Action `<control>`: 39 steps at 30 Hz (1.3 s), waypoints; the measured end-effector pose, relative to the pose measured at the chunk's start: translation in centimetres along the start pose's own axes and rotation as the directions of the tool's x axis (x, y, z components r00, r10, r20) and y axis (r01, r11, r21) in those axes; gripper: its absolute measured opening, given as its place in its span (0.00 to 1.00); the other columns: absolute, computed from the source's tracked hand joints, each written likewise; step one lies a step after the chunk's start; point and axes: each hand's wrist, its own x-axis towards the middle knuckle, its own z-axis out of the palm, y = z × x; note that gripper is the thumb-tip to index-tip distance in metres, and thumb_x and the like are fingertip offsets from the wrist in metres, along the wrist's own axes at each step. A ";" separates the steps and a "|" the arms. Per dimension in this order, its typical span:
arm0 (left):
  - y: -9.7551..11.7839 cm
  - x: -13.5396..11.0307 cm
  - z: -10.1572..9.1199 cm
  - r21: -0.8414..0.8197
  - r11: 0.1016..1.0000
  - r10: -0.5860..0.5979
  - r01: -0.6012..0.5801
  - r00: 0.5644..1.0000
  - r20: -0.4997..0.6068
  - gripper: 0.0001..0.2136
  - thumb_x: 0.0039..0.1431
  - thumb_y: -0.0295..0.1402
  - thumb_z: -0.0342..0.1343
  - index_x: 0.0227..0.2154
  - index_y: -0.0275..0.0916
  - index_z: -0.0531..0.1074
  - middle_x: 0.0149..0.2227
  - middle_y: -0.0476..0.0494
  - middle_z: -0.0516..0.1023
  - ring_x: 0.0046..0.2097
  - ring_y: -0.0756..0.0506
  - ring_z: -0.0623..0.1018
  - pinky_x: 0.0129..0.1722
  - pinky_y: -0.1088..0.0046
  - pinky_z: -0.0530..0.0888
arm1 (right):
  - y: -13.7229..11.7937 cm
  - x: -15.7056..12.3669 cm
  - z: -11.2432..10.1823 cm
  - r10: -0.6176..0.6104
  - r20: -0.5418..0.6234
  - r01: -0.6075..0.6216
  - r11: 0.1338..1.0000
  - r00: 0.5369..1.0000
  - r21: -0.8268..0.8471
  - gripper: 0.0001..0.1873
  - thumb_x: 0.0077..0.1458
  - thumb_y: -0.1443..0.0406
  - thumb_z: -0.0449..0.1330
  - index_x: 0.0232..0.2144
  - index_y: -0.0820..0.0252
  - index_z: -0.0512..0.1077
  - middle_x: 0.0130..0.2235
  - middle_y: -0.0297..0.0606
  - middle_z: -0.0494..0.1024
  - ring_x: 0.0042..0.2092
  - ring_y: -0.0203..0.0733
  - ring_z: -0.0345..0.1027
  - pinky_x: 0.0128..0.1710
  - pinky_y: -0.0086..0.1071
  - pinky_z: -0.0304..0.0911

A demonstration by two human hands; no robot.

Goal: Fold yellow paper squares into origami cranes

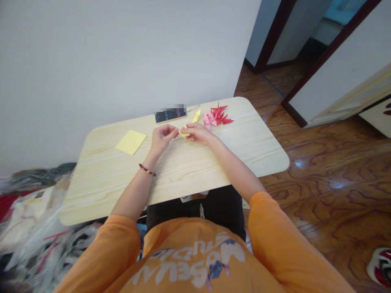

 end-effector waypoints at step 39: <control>0.2 0.0 -0.7 0.154 0.984 0.087 -0.090 0.996 0.026 0.08 0.46 0.34 0.62 0.28 0.35 0.77 0.28 0.44 0.80 0.29 0.49 0.76 0.31 0.74 0.73 | 0.0 -0.1 0.2 -0.079 -0.121 0.052 0.976 0.990 -0.212 0.17 0.30 0.61 0.71 0.23 0.66 0.74 0.21 0.32 0.70 0.23 0.28 0.59 0.17 0.22 0.45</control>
